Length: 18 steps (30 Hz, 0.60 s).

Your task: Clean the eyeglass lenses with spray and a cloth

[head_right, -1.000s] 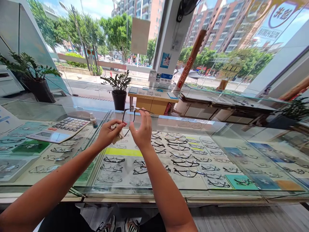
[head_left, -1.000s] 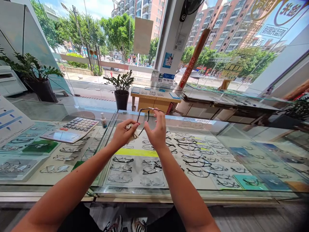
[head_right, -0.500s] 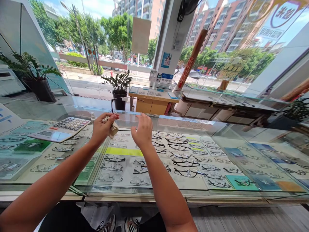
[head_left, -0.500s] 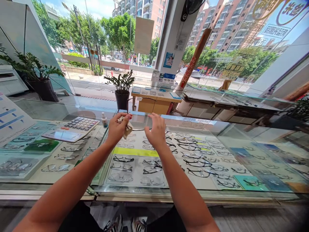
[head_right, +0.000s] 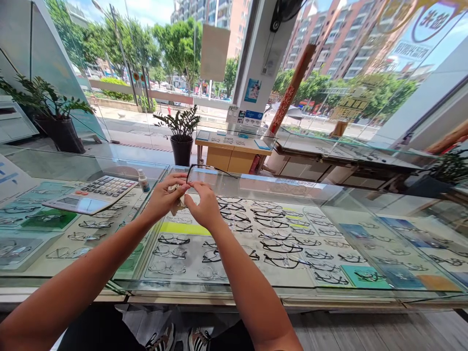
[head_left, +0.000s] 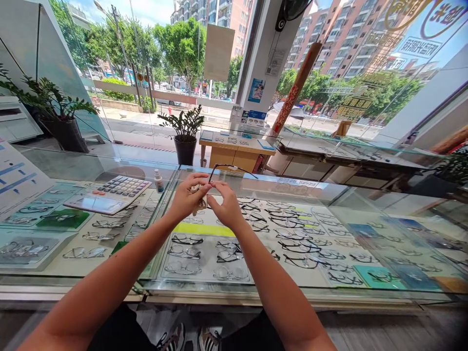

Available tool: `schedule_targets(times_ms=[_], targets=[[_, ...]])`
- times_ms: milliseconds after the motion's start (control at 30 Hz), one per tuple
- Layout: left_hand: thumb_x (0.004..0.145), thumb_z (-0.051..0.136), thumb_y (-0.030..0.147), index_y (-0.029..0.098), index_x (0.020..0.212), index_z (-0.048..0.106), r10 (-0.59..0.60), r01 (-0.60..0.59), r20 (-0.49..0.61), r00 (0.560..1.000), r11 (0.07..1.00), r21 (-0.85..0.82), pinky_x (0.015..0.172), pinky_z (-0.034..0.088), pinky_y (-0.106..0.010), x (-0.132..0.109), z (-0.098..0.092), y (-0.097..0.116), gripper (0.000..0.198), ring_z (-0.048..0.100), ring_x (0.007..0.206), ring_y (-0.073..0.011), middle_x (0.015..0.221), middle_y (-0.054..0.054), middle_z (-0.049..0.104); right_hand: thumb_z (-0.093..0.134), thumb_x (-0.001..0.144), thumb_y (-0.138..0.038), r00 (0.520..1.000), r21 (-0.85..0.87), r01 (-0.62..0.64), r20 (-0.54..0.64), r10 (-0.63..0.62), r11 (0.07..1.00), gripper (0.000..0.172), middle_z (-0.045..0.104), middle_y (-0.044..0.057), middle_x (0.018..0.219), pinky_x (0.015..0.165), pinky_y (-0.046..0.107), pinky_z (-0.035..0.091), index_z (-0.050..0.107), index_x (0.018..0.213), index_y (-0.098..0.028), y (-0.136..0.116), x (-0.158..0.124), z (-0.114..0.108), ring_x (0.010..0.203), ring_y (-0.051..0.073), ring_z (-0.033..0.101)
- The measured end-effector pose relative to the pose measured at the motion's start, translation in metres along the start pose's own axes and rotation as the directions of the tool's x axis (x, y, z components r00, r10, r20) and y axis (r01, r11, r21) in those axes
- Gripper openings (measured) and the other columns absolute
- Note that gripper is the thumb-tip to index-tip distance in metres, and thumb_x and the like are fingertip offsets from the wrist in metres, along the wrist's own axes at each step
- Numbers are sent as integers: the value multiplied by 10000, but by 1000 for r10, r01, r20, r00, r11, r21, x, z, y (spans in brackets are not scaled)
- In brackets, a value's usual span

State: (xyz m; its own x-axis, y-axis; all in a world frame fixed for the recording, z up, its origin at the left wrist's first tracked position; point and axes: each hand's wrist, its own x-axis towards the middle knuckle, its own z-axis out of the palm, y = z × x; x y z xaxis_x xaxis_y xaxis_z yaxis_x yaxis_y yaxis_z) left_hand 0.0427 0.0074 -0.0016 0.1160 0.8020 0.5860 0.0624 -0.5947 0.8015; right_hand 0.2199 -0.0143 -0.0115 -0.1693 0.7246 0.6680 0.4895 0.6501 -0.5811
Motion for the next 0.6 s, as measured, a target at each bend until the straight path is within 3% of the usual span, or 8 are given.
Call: schedule_targets(times_ms=[233,300,367,467,600], targets=[[912,837,619,228,940,876,-37,42,67,997,997,-64,1136,546,-441,3,-3,-1,394,704,1311,-316,1358,-146,756,687,984,-389,999,117,-49,-8,50,992,292,832,148,1254,1048,458,603,782,1178,-193,-2,0,0,1178,295,759],[916,824,633,214,986,871,-83,90,77,994,991,-100,1022,580,-381,5,-5,2,427,719,1218,-285,1327,-139,759,684,973,-377,996,120,-74,-36,79,990,326,838,148,1232,1017,455,609,788,1213,-184,-1,1,-2,1136,296,772],[928,807,602,204,1105,856,-214,224,76,974,959,-173,843,576,-307,6,-7,4,438,716,1005,-222,1161,-105,769,677,963,-378,989,121,-105,-89,116,987,362,844,141,1236,1009,459,612,793,1250,-190,1,3,-6,1108,295,780],[924,754,430,179,1259,799,-466,477,119,877,813,-334,665,515,-242,11,-10,6,421,637,755,-159,878,-28,696,668,960,-400,974,113,-135,-166,152,984,370,850,133,1265,1026,477,608,805,1247,-211,5,5,-12,1097,295,781],[836,651,229,145,1281,754,-645,641,167,745,625,-446,586,524,-250,18,-15,3,465,662,695,-173,834,-29,698,657,951,-421,964,98,-133,-219,152,986,380,855,138,1255,1051,511,589,812,1223,-205,6,7,-16,1094,308,771]])
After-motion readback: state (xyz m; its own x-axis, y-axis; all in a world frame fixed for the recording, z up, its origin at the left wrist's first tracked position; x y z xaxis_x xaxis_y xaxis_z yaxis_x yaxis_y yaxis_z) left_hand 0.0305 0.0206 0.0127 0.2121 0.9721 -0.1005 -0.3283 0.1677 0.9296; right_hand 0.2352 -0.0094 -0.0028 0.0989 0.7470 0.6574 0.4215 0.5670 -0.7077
